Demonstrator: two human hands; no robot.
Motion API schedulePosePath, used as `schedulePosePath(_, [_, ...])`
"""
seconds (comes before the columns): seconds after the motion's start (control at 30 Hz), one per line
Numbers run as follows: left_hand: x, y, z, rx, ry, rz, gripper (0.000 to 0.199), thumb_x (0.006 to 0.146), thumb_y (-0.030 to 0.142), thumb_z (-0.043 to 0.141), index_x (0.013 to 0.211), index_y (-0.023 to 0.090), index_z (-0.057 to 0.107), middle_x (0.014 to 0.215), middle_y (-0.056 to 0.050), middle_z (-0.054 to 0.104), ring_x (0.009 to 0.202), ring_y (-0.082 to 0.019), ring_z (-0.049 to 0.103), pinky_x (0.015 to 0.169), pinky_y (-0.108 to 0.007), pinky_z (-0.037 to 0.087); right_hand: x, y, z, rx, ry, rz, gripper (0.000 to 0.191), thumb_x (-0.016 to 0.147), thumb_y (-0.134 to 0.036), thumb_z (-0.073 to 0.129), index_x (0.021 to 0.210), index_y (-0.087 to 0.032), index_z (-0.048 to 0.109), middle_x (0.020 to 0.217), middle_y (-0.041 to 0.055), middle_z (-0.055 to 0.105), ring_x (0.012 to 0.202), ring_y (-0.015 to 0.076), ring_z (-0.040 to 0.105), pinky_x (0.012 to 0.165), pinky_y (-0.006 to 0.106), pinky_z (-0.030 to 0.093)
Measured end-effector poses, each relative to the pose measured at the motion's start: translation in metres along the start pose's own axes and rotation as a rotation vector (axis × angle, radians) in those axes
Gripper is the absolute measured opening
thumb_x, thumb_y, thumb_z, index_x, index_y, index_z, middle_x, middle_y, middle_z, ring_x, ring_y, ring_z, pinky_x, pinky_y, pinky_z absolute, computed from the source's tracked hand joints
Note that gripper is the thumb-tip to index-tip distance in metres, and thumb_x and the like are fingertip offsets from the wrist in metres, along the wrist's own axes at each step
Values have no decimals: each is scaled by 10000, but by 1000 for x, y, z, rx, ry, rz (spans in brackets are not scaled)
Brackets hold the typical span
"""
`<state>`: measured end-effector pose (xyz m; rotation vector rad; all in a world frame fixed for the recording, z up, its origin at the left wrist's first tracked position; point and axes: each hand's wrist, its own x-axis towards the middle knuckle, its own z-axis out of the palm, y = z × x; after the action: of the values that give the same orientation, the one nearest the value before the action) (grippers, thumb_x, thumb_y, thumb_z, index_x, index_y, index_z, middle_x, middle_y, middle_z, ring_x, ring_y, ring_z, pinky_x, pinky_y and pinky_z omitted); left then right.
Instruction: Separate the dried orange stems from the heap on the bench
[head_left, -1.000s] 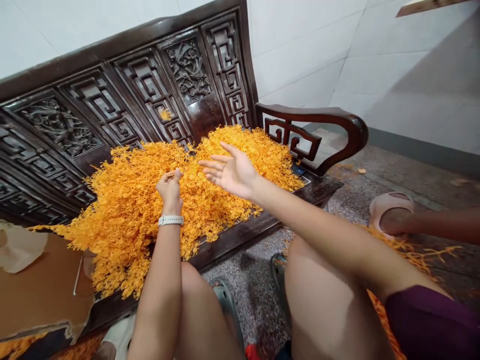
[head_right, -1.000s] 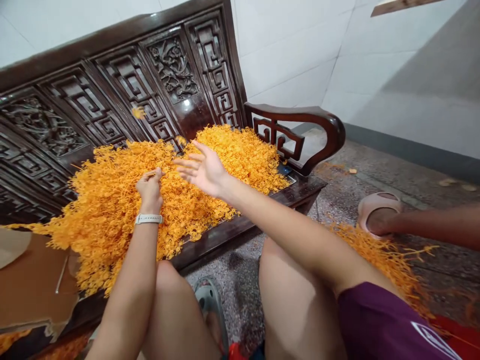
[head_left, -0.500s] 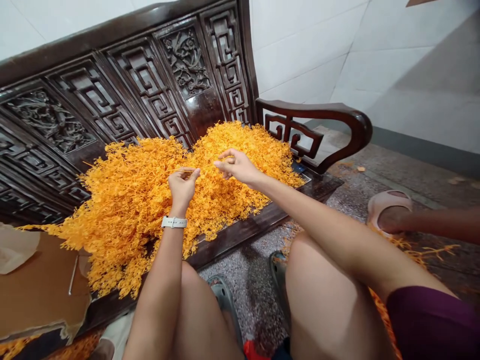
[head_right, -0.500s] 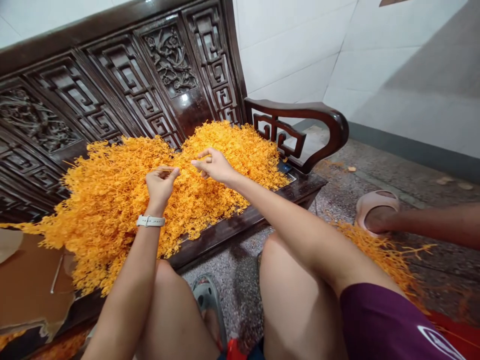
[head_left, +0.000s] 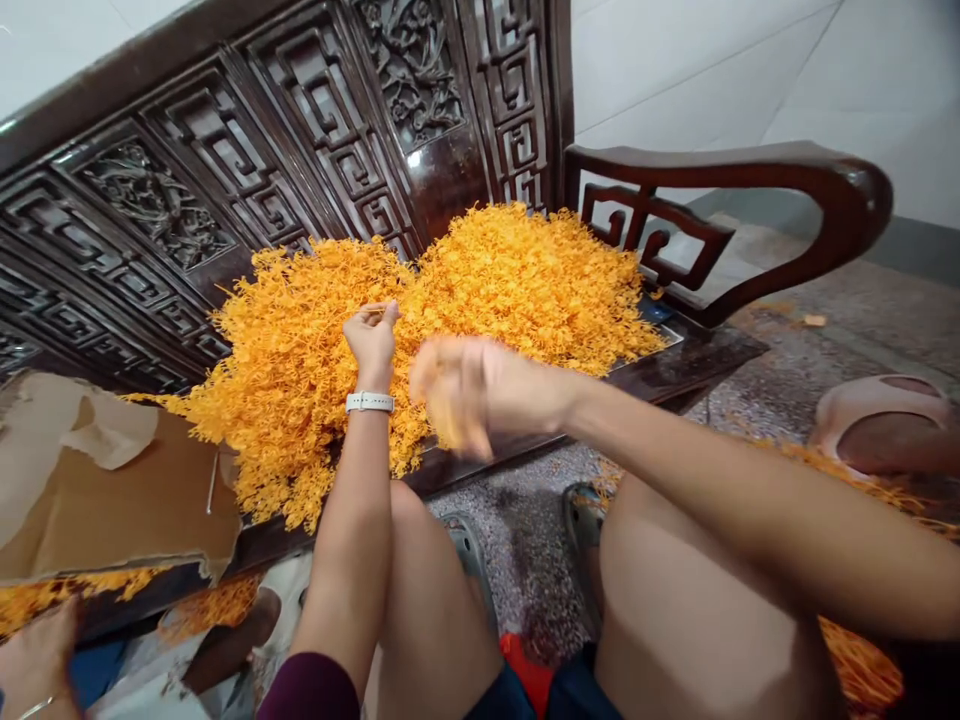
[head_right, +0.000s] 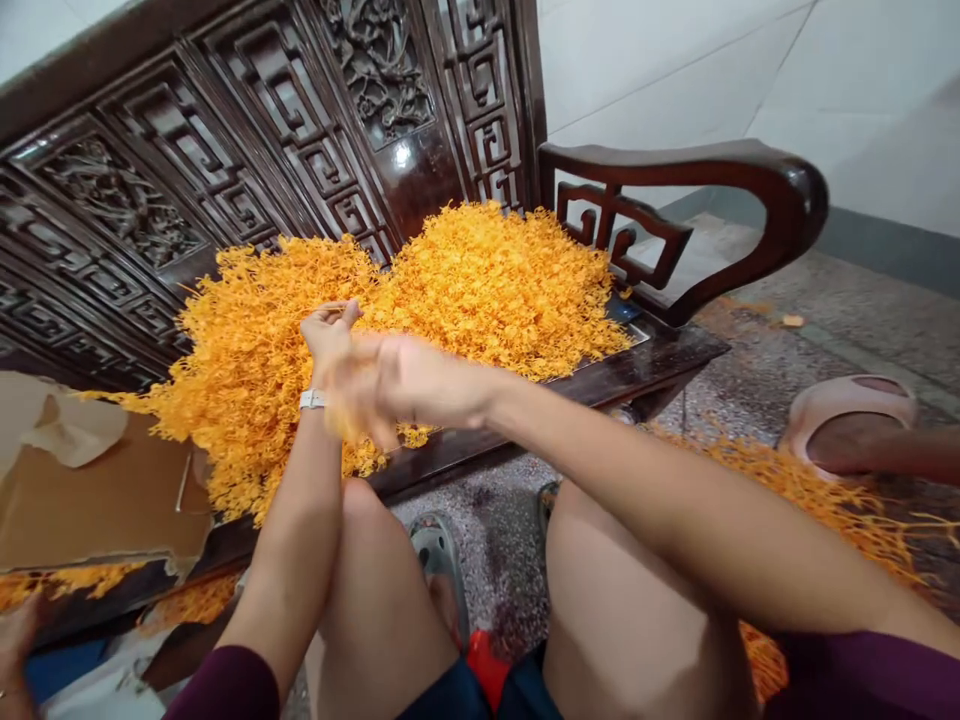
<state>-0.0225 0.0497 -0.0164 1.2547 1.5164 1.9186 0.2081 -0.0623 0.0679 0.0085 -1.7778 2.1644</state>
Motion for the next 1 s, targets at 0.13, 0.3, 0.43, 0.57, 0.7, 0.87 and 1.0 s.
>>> schedulePosePath(0.13, [-6, 5, -6, 35, -51, 34, 201, 789, 280, 840, 797, 147, 690, 732, -59, 730, 713, -164, 724, 743, -315, 563, 3, 4, -71, 149, 946, -182, 254, 971, -459, 610, 925, -211, 581, 762, 71, 651, 661, 174, 558, 591, 297, 512])
schedulePosePath(0.3, [-18, 14, -2, 143, -184, 150, 154, 793, 299, 825, 771, 173, 740, 784, -78, 755, 725, -187, 721, 660, -293, 515, -11, 19, -114, 114, 1193, -71, 134, 928, -275, 620, 840, -204, 546, 720, 43, 580, 589, 135, 439, 543, 279, 378])
schedulePosePath(0.43, [-34, 26, 10, 315, -303, 298, 103, 814, 267, 817, 764, 185, 781, 814, -76, 768, 681, -176, 649, 647, -309, 469, -18, 26, -113, -539, 1012, -130, 219, 835, -315, 819, 854, -203, 632, 721, 15, 581, 656, 143, 461, 590, 283, 333])
schedulePosePath(0.57, [-46, 32, 19, 370, -363, 361, 56, 810, 212, 812, 757, 202, 794, 813, -60, 776, 684, -186, 630, 728, -341, 499, -14, 26, -101, -804, 834, -137, 218, 856, -335, 826, 806, -197, 664, 633, -24, 504, 641, 131, 411, 605, 286, 306])
schedulePosePath(0.7, [-39, 28, 17, 188, -285, 227, 71, 803, 188, 802, 746, 187, 758, 796, -64, 751, 748, -198, 680, 740, -329, 534, -7, 17, -48, -740, 614, -149, 207, 906, -245, 752, 736, -188, 648, 654, -14, 573, 654, 129, 472, 625, 284, 371])
schedulePosePath(0.87, [-17, 17, 5, 143, -84, 92, 144, 799, 202, 825, 744, 178, 693, 787, -66, 710, 745, -179, 670, 716, -310, 513, -9, 9, 31, -470, -1, 20, 187, 782, -347, 870, 840, -235, 733, 754, -20, 700, 709, 151, 630, 619, 267, 485])
schedulePosePath(1.0, [-3, 17, -10, -69, -40, -87, 332, 903, 524, 749, 867, 216, 633, 794, -23, 675, 587, -113, 510, 582, -292, 410, -5, 0, 16, -332, 152, -12, 350, 815, -534, 816, 994, -251, 714, 778, -20, 677, 699, 140, 621, 601, 245, 493])
